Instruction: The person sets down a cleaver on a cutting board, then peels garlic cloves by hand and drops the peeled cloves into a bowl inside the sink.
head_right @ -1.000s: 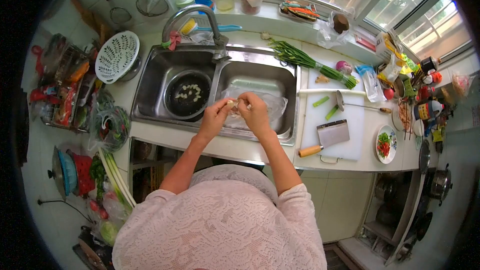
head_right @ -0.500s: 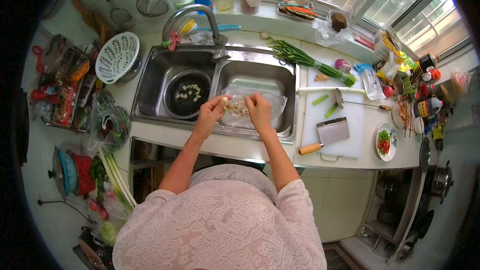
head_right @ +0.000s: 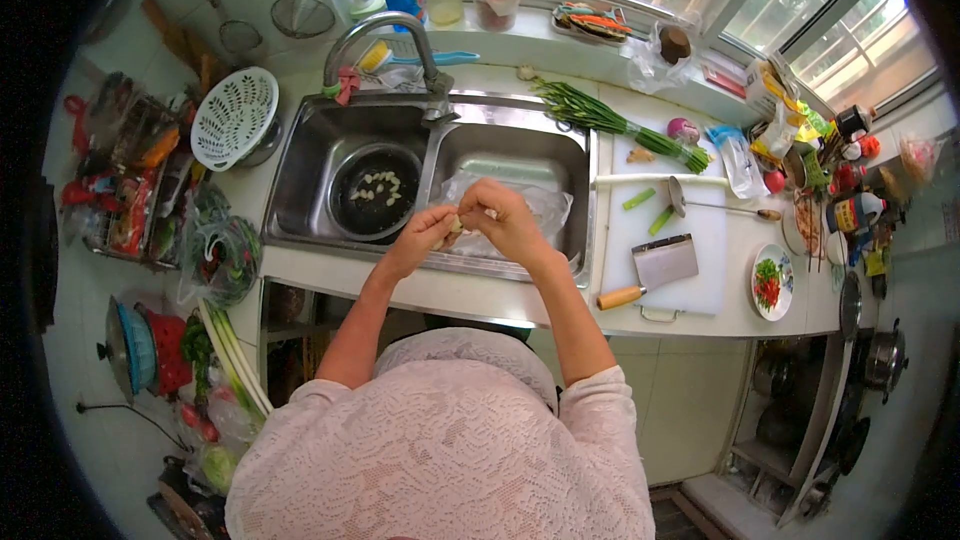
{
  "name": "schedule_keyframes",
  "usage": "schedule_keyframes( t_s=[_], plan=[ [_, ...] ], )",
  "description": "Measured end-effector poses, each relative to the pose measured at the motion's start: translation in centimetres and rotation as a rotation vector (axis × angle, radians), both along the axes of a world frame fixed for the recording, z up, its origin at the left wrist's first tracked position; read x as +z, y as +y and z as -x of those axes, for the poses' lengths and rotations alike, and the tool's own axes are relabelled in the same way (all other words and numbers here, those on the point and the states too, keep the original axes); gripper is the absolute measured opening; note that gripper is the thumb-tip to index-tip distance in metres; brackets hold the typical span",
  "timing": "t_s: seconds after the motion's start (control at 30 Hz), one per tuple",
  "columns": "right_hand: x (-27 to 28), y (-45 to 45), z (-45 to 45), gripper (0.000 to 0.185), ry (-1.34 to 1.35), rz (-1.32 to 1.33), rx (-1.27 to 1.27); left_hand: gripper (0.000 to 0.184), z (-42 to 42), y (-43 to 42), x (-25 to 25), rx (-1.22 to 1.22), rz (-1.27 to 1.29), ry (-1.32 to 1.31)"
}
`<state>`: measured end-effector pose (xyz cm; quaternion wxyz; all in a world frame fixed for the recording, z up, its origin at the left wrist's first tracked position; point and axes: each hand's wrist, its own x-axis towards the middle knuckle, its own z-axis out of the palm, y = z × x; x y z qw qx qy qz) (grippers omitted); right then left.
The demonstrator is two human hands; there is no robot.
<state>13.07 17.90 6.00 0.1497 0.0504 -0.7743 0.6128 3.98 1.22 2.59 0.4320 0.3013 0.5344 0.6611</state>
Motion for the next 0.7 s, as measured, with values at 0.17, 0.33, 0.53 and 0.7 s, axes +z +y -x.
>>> schedule_keyframes(
  t_s=[0.17,0.33,0.53,0.7],
  plan=[
    [0.7,0.1,-0.2,0.014,-0.061,0.032,0.050,0.025,0.1,-0.2,0.8,-0.065,0.007,0.050],
    [1.2,0.0,-0.2,0.014,0.008,-0.012,0.065,0.031,0.1,-0.2,0.7,-0.088,0.029,0.008],
    [0.9,0.0,-0.5,0.009,0.000,-0.145,0.063,0.031,-0.8,-0.3,0.6,-0.103,0.005,-0.140],
    [-0.4,-0.3,-0.7,0.007,-0.026,-0.009,-0.040,0.031,-0.8,0.1,0.9,-0.106,-0.067,-0.333]
  ],
)
